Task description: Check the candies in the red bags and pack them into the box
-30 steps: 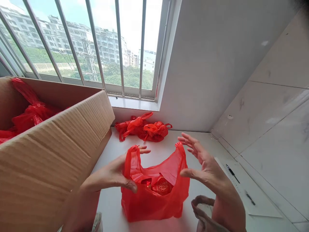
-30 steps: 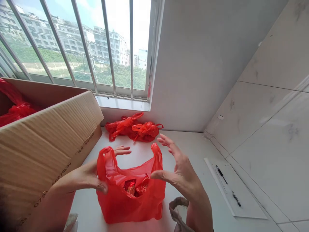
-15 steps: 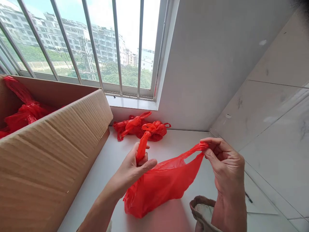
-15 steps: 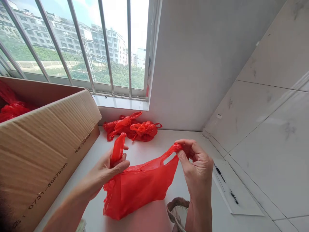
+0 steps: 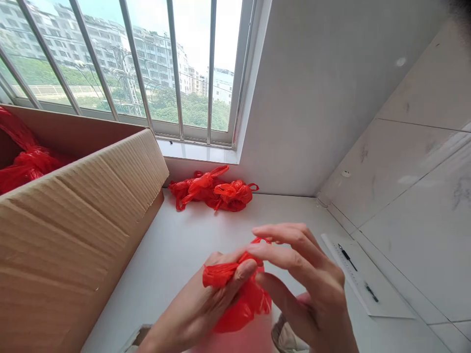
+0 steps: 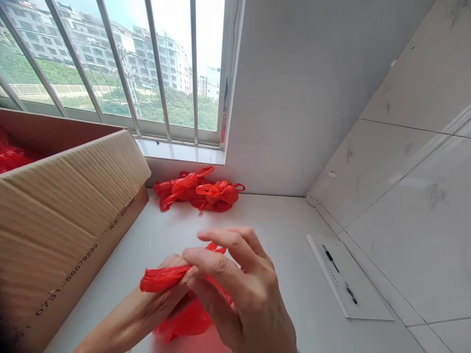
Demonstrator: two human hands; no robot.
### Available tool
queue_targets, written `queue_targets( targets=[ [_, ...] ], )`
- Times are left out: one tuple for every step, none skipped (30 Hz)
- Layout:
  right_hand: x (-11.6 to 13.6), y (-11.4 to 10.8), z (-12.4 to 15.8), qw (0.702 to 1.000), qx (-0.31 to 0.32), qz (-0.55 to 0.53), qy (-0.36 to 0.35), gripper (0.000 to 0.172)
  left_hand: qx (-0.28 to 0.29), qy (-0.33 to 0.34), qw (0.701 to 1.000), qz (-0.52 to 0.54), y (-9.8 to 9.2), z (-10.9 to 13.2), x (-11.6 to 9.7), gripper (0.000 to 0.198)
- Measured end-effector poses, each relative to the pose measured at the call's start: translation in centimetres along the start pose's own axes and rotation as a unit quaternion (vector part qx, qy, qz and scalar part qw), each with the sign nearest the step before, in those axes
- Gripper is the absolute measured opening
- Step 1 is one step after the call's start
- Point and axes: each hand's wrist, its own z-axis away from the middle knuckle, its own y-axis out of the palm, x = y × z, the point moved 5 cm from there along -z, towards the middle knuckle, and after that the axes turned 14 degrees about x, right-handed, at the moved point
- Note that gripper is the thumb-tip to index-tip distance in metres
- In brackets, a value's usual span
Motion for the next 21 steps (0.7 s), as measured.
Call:
queue_targets(
  targets=[
    [-0.9, -0.4, -0.1, 0.999, 0.007, 0.008, 0.036, 0.030, 0.034, -0.021, 0.999, 0.011, 0.1, -0.3, 0.0, 0.030],
    [-1.8, -0.6, -0.2, 0.997, 0.024, 0.005, 0.067, 0.029, 0.065, -0.049, 0.996, 0.026, 0.3, -0.6, 0.2, 0.035],
    [-2.5, -0.6, -0.3, 0.995, 0.039, -0.009, 0.094, 0.025, 0.089, -0.078, 0.992, 0.045, 0.4, -0.8, 0.6, 0.040],
    [-3.1, -0.5, -0.4, 0.992, 0.047, -0.031, 0.113, 0.020, 0.103, -0.103, 0.987, 0.066, 0.5, -0.9, 1.0, 0.045],
    [-3.4, -0.4, -0.4, 0.990, 0.044, -0.055, 0.121, 0.013, 0.111, -0.122, 0.983, 0.083, 0.5, -1.0, 1.4, 0.050],
    [-3.4, -0.3, -0.4, 0.989, 0.037, -0.074, 0.120, 0.008, 0.113, -0.135, 0.980, 0.095, 0.4, -1.1, 1.8, 0.054],
    [-3.1, -0.2, -0.4, 0.990, 0.035, -0.086, 0.109, 0.006, 0.111, -0.140, 0.979, 0.100, 0.2, -1.2, 2.0, 0.057],
    [-2.7, -0.1, -0.4, 0.991, 0.044, -0.091, 0.087, 0.006, 0.106, -0.141, 0.978, 0.108, 0.0, -1.3, 2.2, 0.058],
    [-2.1, 0.1, -0.4, 0.992, 0.069, -0.092, 0.058, 0.007, 0.105, -0.139, 0.977, 0.127, -0.1, -1.4, 2.3, 0.054],
    [-1.5, 0.4, -0.3, 0.990, 0.108, -0.091, 0.026, 0.008, 0.107, -0.135, 0.973, 0.151, -0.3, -1.5, 2.2, 0.047],
    [-1.0, 0.7, -0.2, 0.984, 0.151, -0.090, -0.003, 0.009, 0.113, -0.127, 0.970, 0.173, -0.3, -1.6, 2.0, 0.038],
    [-0.7, 0.9, 0.0, 0.978, 0.189, -0.089, -0.023, 0.010, 0.124, -0.116, 0.968, 0.184, -0.3, -1.8, 1.8, 0.029],
    [-0.7, 0.9, 0.1, 0.973, 0.211, -0.092, -0.032, 0.011, 0.136, -0.101, 0.969, 0.180, -0.3, -1.8, 1.4, 0.023],
    [-1.0, 0.8, 0.0, 0.971, 0.214, -0.102, -0.029, 0.011, 0.148, -0.085, 0.972, 0.162, -0.3, -1.9, 1.0, 0.018],
    [-1.6, 0.6, -0.1, 0.973, 0.196, -0.123, -0.017, 0.011, 0.158, -0.071, 0.976, 0.132, -0.3, -1.8, 0.7, 0.014],
    [-2.3, 0.3, -0.3, 0.975, 0.161, -0.153, 0.001, 0.010, 0.166, -0.057, 0.980, 0.096, -0.2, -1.7, 0.4, 0.010],
    [-3.2, 0.1, -0.6, 0.974, 0.124, -0.187, 0.021, 0.009, 0.176, -0.047, 0.981, 0.063, 0.0, -1.6, 0.2, 0.006],
    [-4.0, 0.2, -0.9, 0.970, 0.101, -0.220, 0.040, 0.011, 0.186, -0.039, 0.981, 0.030, 0.1, -1.4, 0.1, 0.004],
    [-4.7, 0.6, -1.2, 0.962, 0.100, -0.250, 0.054, 0.017, 0.195, -0.033, 0.980, -0.005, 0.3, -1.2, 0.0, 0.006],
    [-5.1, 1.3, -1.5, 0.951, 0.125, -0.277, 0.061, 0.028, 0.197, -0.027, 0.979, -0.045, 0.4, -1.0, -0.1, 0.009],
    [-5.4, 2.2, -1.8, 0.938, 0.169, -0.297, 0.064, 0.038, 0.189, -0.021, 0.977, -0.092, 0.4, -1.0, -0.3, 0.012]
  ],
)
